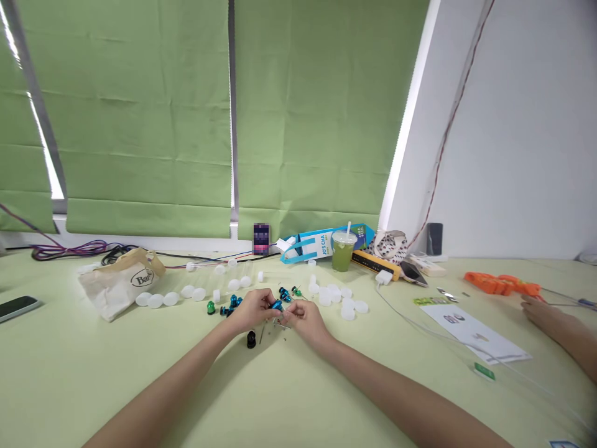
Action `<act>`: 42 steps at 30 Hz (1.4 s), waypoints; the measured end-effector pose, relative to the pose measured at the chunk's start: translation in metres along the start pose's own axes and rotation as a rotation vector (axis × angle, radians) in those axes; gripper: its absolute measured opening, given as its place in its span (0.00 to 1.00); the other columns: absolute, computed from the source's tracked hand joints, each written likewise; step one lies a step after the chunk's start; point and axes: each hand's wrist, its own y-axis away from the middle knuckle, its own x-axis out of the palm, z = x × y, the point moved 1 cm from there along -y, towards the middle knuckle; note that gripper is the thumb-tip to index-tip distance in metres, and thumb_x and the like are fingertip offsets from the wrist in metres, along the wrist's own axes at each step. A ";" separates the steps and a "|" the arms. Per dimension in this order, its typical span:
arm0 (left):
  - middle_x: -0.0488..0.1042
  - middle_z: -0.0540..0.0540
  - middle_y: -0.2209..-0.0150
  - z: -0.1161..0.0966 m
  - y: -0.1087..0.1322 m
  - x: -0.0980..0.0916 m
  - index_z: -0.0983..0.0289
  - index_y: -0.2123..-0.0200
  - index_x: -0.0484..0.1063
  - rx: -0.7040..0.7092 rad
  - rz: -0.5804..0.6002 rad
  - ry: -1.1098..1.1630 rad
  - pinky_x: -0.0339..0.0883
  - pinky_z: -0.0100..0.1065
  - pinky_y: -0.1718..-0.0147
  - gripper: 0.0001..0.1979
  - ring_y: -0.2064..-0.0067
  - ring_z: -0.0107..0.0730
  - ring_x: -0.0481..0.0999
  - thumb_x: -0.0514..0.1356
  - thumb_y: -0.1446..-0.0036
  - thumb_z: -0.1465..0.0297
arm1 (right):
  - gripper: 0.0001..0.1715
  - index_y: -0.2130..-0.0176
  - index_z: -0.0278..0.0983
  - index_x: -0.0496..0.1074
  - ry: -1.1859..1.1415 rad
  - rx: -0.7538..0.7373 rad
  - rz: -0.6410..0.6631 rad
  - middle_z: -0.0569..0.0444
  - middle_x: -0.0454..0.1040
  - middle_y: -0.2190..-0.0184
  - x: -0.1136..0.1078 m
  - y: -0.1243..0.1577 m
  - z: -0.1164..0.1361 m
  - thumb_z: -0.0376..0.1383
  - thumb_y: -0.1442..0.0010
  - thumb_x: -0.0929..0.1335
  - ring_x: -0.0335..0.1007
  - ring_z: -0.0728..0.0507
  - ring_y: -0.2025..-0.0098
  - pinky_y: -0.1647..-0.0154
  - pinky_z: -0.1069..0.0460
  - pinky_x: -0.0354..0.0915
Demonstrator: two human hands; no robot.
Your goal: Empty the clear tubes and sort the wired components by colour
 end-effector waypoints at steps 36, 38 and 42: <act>0.70 0.51 0.73 -0.009 0.007 -0.020 0.67 0.71 0.67 -0.014 0.253 0.200 0.61 0.28 0.73 0.12 0.73 0.25 0.68 0.61 0.54 0.64 | 0.16 0.75 0.32 0.69 -0.181 0.093 0.141 0.54 0.72 0.78 0.006 0.002 0.002 0.44 0.53 0.67 0.62 0.54 0.82 0.82 0.57 0.57; 0.70 0.50 0.74 -0.008 0.007 -0.019 0.67 0.71 0.67 -0.031 0.260 0.214 0.62 0.28 0.74 0.12 0.74 0.24 0.67 0.61 0.55 0.64 | 0.15 0.75 0.32 0.68 -0.180 0.083 0.118 0.54 0.71 0.79 0.006 0.002 0.001 0.42 0.55 0.69 0.65 0.51 0.78 0.76 0.56 0.60; 0.69 0.49 0.76 -0.008 0.007 -0.017 0.66 0.72 0.67 -0.056 0.263 0.215 0.62 0.27 0.75 0.13 0.75 0.23 0.66 0.62 0.56 0.63 | 0.13 0.77 0.33 0.65 -0.206 0.118 0.058 0.57 0.70 0.81 0.006 0.001 -0.003 0.39 0.59 0.71 0.66 0.50 0.77 0.74 0.55 0.61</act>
